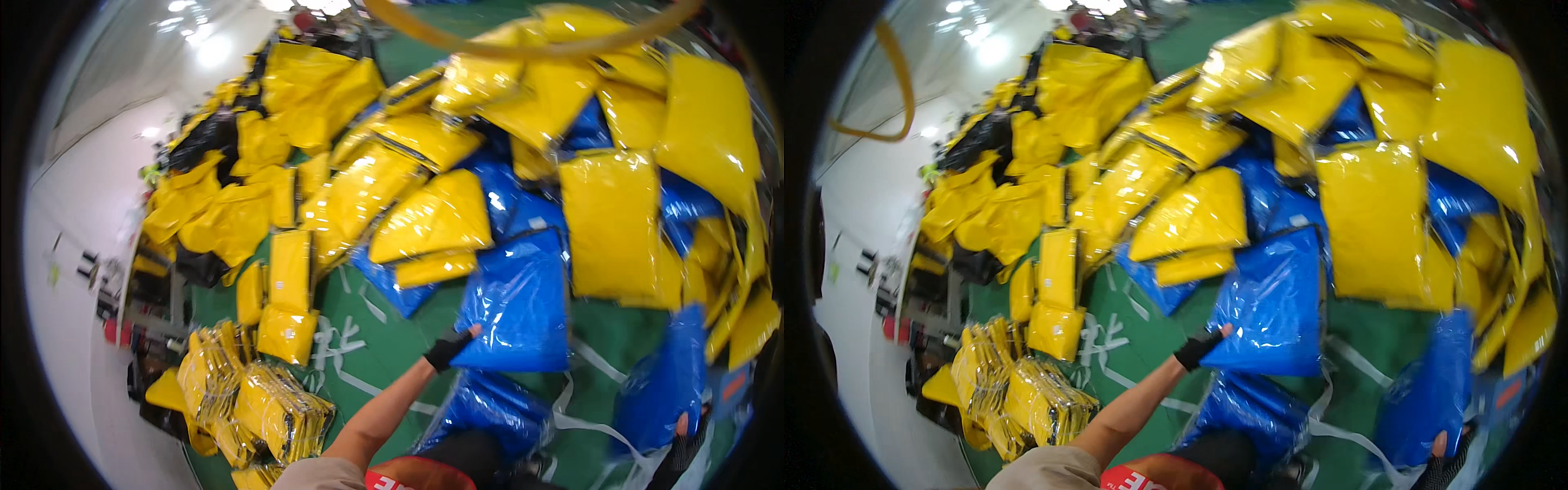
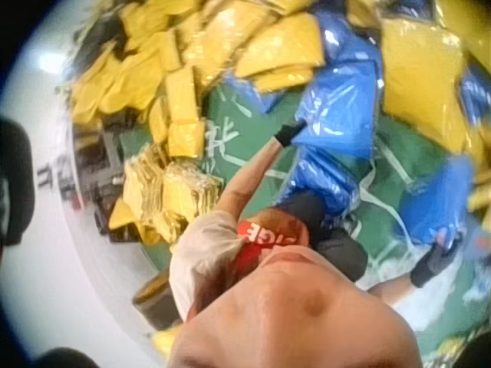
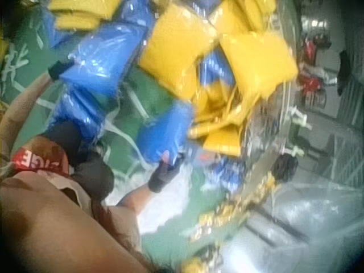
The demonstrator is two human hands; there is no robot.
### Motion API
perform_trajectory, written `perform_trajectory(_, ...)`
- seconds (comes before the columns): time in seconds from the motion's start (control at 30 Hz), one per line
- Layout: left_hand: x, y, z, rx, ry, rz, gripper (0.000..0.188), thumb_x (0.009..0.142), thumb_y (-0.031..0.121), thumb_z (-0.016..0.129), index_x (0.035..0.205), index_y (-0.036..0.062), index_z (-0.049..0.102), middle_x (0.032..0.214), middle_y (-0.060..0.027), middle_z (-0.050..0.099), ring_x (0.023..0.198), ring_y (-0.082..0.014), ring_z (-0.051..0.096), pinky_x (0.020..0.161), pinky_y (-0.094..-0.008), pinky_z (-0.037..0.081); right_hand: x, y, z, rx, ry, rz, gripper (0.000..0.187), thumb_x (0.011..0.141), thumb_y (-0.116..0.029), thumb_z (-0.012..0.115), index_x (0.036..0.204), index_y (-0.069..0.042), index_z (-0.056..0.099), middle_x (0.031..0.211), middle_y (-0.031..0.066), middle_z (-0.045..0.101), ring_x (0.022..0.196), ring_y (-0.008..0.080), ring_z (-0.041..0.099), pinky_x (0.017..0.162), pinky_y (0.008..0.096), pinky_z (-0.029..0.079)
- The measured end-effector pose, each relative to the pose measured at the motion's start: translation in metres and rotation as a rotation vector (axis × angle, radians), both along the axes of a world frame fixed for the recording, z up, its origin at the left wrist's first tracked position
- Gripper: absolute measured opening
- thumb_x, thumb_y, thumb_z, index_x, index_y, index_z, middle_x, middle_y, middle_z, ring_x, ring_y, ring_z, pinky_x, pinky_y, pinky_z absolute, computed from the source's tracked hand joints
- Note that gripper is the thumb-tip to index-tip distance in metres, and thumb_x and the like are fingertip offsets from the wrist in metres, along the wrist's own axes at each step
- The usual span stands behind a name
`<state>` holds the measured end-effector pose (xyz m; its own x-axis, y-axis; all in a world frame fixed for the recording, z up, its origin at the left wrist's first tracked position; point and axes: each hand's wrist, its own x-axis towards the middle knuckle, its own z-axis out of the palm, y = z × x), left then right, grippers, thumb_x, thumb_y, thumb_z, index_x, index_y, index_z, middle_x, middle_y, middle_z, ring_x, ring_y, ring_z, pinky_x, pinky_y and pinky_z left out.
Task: The person is bundling yellow and blue packages with white straps. They pick up packages, wrap them with straps, and secure them by tying knots. The person handles multiple packages, stacking them as they complete each bundle.
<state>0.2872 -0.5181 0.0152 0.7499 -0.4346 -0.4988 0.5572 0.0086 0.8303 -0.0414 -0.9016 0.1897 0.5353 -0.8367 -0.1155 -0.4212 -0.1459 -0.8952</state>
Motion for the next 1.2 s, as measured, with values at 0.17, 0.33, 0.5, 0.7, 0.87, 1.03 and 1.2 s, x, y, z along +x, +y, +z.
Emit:
perform_trajectory(0.17, -0.012, 0.012, -0.078, 0.445, 0.046, -0.187, 0.090, 0.069, 0.052, 0.069, 0.128, -0.0047, 0.032, 0.120, -0.0204, 0.048, 0.105, -0.0269, 0.052, 0.086, -0.0360, 0.047, 0.040, 0.036, 0.115, -0.400, 0.300, 0.351, 0.053, 0.071, -0.031, 0.071, 0.109, 0.001, 0.054, 0.099, 0.0118, 0.059, 0.093, 0.0246, 0.054, 0.087, 0.0366, 0.040)
perform_trajectory(0.33, -0.013, 0.048, -0.145, 0.122, 0.026, -0.046, 0.077, 0.075, 0.049, 0.063, 0.130, 0.0020, 0.036, 0.122, -0.0144, 0.049, 0.110, -0.0264, 0.048, 0.091, -0.0350, 0.042, 0.229, 0.041, 0.082, -0.033, -0.079, 0.548, 0.060, 0.070, -0.040, 0.071, 0.111, -0.001, 0.051, 0.093, 0.0071, 0.056, 0.086, 0.0154, 0.054, 0.078, 0.0281, 0.044)
perform_trajectory(0.5, 0.025, -0.008, -0.033, -0.649, 0.252, -0.061, 0.083, 0.078, 0.064, 0.047, 0.136, 0.0064, 0.029, 0.132, -0.0122, 0.041, 0.116, -0.0252, 0.044, 0.097, -0.0368, 0.038, 0.385, 0.012, -0.108, -0.136, -0.042, 0.599, 0.082, 0.070, -0.052, 0.066, 0.123, 0.006, 0.042, 0.121, 0.0231, 0.049, 0.114, 0.0304, 0.047, 0.096, 0.0330, 0.036)
perform_trajectory(0.7, 0.033, 0.050, -0.067, 0.184, -0.018, -0.077, 0.079, 0.081, 0.058, 0.050, 0.135, 0.0029, 0.030, 0.130, -0.0128, 0.043, 0.113, -0.0235, 0.046, 0.096, -0.0342, 0.037, 0.351, 0.090, -0.198, -0.060, -0.271, 0.495, 0.087, 0.074, -0.053, 0.062, 0.130, 0.005, 0.028, 0.127, 0.0298, 0.037, 0.120, 0.0397, 0.036, 0.099, 0.0380, 0.031)
perform_trajectory(0.87, 0.051, 0.028, -0.081, 0.101, 0.027, -0.155, 0.080, 0.085, 0.058, 0.042, 0.138, 0.0037, 0.020, 0.137, -0.0116, 0.033, 0.120, -0.0233, 0.040, 0.100, -0.0369, 0.033, 0.281, 0.103, -0.218, 0.224, 0.013, 0.753, 0.104, 0.062, -0.060, 0.069, 0.134, 0.001, 0.025, 0.133, 0.0246, 0.034, 0.123, 0.0341, 0.036, 0.102, 0.0392, 0.029)
perform_trajectory(1.03, 0.071, -0.037, -0.025, 0.025, 0.058, -0.162, 0.076, 0.086, 0.058, 0.039, 0.138, 0.0052, 0.021, 0.137, -0.0104, 0.034, 0.120, -0.0233, 0.039, 0.101, -0.0357, 0.032, 0.301, 0.084, -0.223, 0.422, 0.003, 0.585, 0.097, 0.066, -0.066, 0.060, 0.132, -0.001, 0.032, 0.126, 0.0223, 0.044, 0.114, 0.0329, 0.046, 0.096, 0.0393, 0.037)
perform_trajectory(1.2, 0.078, 0.010, -0.054, -0.195, 0.165, 0.007, 0.082, 0.082, 0.068, 0.031, 0.138, 0.0081, 0.024, 0.135, -0.0107, 0.037, 0.116, -0.0270, 0.042, 0.098, -0.0412, 0.035, 0.298, 0.096, -0.162, 0.296, -0.214, 0.711, 0.088, 0.077, -0.062, 0.052, 0.135, -0.002, 0.026, 0.132, 0.0223, 0.037, 0.121, 0.0335, 0.039, 0.101, 0.0386, 0.032)
